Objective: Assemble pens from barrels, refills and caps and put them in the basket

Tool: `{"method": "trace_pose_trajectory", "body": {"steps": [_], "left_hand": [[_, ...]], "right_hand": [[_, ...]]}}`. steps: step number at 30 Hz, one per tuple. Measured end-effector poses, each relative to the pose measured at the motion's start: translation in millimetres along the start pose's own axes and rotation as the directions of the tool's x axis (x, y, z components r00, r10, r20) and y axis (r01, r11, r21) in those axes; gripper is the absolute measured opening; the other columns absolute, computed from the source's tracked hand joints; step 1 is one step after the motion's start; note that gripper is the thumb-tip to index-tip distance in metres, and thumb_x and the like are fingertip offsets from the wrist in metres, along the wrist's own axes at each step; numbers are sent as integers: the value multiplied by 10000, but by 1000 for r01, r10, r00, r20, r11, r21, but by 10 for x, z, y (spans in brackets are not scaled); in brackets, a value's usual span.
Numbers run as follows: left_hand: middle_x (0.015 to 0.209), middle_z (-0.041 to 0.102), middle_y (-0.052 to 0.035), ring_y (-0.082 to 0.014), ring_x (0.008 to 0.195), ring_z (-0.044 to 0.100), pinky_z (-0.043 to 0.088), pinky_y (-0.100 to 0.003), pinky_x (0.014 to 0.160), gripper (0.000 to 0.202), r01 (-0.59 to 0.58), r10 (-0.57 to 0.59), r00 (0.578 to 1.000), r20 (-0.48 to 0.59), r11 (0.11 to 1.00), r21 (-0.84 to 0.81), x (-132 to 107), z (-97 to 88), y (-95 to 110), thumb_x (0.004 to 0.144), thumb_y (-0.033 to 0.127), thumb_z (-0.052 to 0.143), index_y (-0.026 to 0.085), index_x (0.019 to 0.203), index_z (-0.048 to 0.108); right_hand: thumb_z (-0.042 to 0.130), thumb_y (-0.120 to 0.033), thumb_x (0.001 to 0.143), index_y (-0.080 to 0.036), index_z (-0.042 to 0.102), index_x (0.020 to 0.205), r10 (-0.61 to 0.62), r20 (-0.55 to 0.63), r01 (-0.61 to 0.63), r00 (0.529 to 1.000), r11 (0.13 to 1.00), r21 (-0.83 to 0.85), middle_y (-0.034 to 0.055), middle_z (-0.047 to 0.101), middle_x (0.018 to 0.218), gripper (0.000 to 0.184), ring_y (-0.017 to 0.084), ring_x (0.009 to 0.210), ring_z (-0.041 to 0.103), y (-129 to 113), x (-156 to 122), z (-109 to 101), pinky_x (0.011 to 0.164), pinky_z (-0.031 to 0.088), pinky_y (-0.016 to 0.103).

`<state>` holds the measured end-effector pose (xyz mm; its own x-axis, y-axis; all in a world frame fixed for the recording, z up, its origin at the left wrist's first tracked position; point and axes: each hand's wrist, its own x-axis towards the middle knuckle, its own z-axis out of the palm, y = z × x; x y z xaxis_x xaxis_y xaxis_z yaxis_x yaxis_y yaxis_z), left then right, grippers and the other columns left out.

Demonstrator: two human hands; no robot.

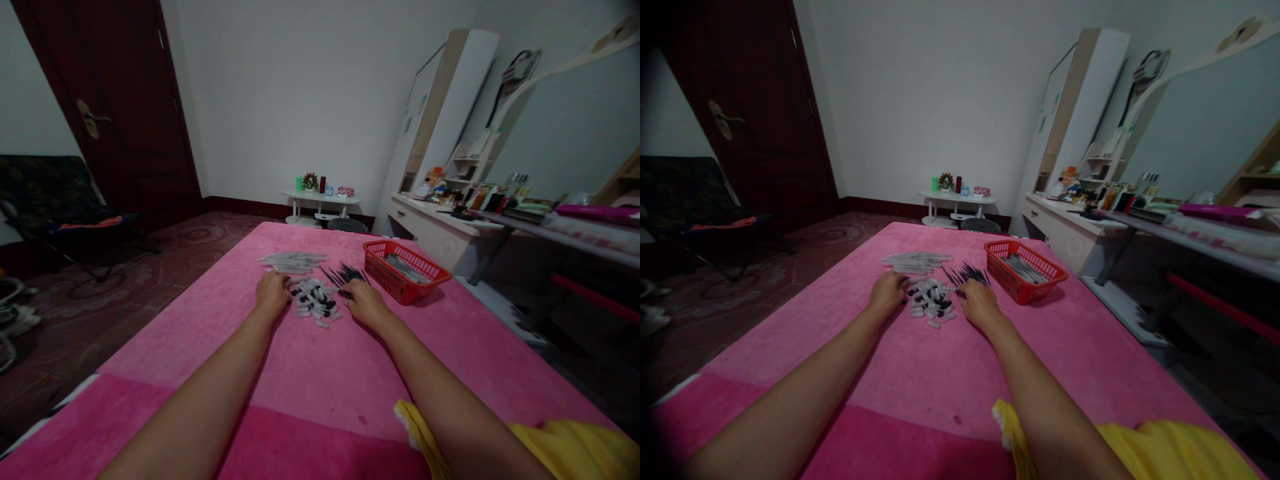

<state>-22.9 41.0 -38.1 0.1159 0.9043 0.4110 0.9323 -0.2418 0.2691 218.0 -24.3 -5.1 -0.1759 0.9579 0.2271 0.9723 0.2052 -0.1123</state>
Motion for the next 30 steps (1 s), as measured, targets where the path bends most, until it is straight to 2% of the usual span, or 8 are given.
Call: {"method": "trace_pose_trajectory", "body": {"steps": [3,6,11,15,19,22,26,30], "left_hand": [[970,713,-91,-252,951,630,450,-299,746,252,45,-48,998,-37,997,-69,-1,-10,-10,802,224,516,222,959,713],[968,726,-81,-249,949,645,444,-303,772,257,61,-70,994,-83,992,-111,-3,-43,7,813,215,513,225,988,700],[968,725,-86,-239,930,652,458,-309,801,253,-40,10,991,-132,973,-226,-6,-60,52,816,174,501,194,984,688],[992,718,-76,-215,942,651,475,-306,832,242,-116,43,980,-196,916,-383,-1,-4,65,815,145,494,182,975,672],[960,714,-60,-193,946,655,494,-313,858,207,-107,-105,947,-303,787,-607,29,32,55,818,160,491,176,961,640],[916,701,-55,-169,902,665,515,-314,849,160,-87,-299,898,-322,599,-796,71,28,8,816,173,483,165,917,607],[876,681,-64,-154,792,672,560,-307,709,137,-51,-518,822,-236,345,-937,113,30,-74,803,170,473,154,901,567],[842,679,-65,-142,729,665,563,-294,656,153,-62,-528,825,-202,270,-961,117,53,-92,793,170,489,146,923,566]], "right_hand": [[580,-223,824,-244,678,1073,37,12,-37,999,999,-9,49,664,1063,269,179,1035,600,13,-1,-32,810,409,237],[559,-244,838,-256,693,1046,140,-14,-140,990,989,-55,54,680,1065,248,199,1024,611,48,-6,-99,813,419,263],[619,-400,810,-237,712,975,310,4,-307,951,944,-124,91,704,985,251,230,965,639,80,-28,-166,782,443,294],[654,-421,774,-226,709,913,306,44,-296,951,943,-153,91,707,973,245,241,945,647,71,-29,-143,740,450,301],[629,-368,790,-217,701,926,289,-14,-288,957,948,-135,88,708,966,215,244,939,645,42,-28,-152,726,439,295],[583,-327,825,-222,688,971,207,-80,-212,975,975,-64,72,697,1000,208,217,952,628,-72,-35,-184,744,421,275],[562,-245,834,-219,679,990,-40,-89,45,995,997,56,48,676,1026,197,182,957,589,-453,-43,-152,772,402,257],[538,-168,844,-219,672,1035,-326,-96,333,940,941,56,48,650,1073,239,196,1059,506,-940,8,-2,883,363,298]]}}
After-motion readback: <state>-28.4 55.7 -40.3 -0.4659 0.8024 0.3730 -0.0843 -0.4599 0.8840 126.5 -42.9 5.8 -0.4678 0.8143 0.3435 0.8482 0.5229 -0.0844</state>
